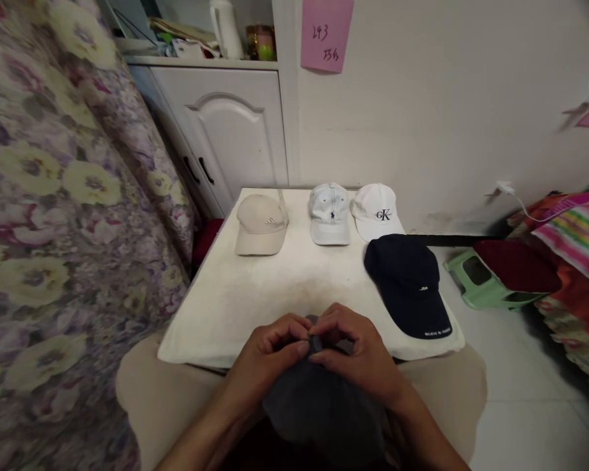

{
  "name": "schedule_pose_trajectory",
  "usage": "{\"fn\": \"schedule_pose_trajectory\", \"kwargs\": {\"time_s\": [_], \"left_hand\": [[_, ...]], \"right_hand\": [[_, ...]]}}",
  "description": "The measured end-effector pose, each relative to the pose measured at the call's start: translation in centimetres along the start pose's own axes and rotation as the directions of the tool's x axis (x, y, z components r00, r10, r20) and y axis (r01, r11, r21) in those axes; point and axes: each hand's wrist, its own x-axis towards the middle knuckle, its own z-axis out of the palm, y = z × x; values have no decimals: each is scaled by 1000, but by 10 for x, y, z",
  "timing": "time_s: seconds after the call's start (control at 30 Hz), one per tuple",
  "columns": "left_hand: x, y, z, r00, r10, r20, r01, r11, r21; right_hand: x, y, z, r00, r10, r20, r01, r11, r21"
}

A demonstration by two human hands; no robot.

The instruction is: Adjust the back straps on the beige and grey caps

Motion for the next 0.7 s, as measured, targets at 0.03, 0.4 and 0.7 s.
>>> {"fn": "schedule_pose_trajectory", "kwargs": {"time_s": [0.03,0.4,0.7], "left_hand": [[1,-1,1,1000,1,-14,-1,1000,-26],[6,-4,6,989,-79,-128,66,992,-109],[6,-3,6,993,-68,-95,65,997,-35]], "right_hand": [[0,1,0,1000,-5,1,5,1000,6],[-1,1,-3,994,104,-17,-104,995,-4],[-2,0,-11,982,142,121,-149,988,47]]}}
